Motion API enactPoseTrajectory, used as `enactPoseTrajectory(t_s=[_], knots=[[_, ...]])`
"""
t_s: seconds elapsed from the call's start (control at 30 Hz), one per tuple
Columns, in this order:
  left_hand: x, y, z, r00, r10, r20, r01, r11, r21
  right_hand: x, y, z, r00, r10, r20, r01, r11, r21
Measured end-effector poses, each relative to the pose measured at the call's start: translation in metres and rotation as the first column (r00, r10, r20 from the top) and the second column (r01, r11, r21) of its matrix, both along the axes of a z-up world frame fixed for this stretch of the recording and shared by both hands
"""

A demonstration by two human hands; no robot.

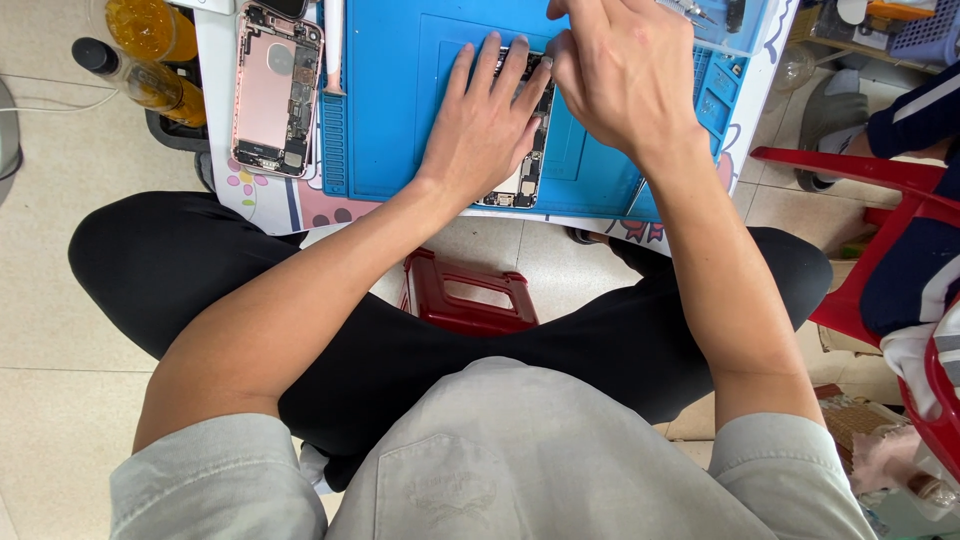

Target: The person uses a screwdriver to remove screws from a disassembled smartphone placed on a blue work mat. They then use tweezers to carefully lift and remove small internal components and connectors from the phone's chassis.

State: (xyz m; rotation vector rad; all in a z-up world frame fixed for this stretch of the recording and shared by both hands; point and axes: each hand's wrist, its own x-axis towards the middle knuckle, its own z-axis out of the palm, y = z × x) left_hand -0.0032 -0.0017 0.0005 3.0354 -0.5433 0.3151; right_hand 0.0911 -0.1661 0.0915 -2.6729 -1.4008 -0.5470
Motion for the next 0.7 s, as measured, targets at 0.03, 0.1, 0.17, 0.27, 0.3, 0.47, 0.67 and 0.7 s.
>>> enactPoseTrajectory(t_s=[0.03, 0.1, 0.17, 0.27, 0.3, 0.47, 0.67, 0.7], knots=[[0.000, 0.000, 0.000, 1.000, 0.001, -0.001, -0.001, 1.000, 0.000, 0.001, -0.001, -0.001, 1.000, 0.001, -0.001, -0.001, 1.000, 0.000], [0.000, 0.000, -0.001, 1.000, 0.003, -0.008, -0.003, 1.000, -0.005, 0.002, -0.004, -0.005, 0.999, -0.017, 0.043, 0.018, 0.999, -0.036], [-0.001, -0.001, -0.002, 1.000, 0.004, -0.007, -0.004, 1.000, -0.004, 0.001, -0.004, -0.006, 0.999, -0.024, 0.023, 0.025, 0.998, -0.061], [0.000, -0.001, -0.003, 1.000, 0.003, -0.003, -0.003, 1.000, -0.003, 0.003, -0.008, -0.007, 0.999, -0.025, -0.026, 0.023, 0.997, -0.075], [0.000, -0.001, -0.003, 1.000, 0.002, -0.001, -0.002, 1.000, -0.001, 0.004, -0.009, -0.007, 0.998, -0.017, -0.057, 0.013, 0.998, -0.062], [0.001, 0.000, -0.003, 1.000, -0.003, -0.015, 0.002, 1.000, -0.010, 0.007, -0.020, -0.005, 0.992, 0.017, -0.128, -0.017, 1.000, 0.000], [0.002, -0.001, -0.004, 0.999, -0.011, -0.045, 0.010, 1.000, -0.022, 0.024, -0.065, -0.014, 0.983, -0.033, -0.180, 0.059, 0.988, 0.144], [0.001, -0.001, -0.005, 0.998, -0.012, -0.056, 0.011, 1.000, -0.019, 0.027, -0.075, -0.017, 0.974, -0.049, -0.219, 0.093, 0.977, 0.194]])
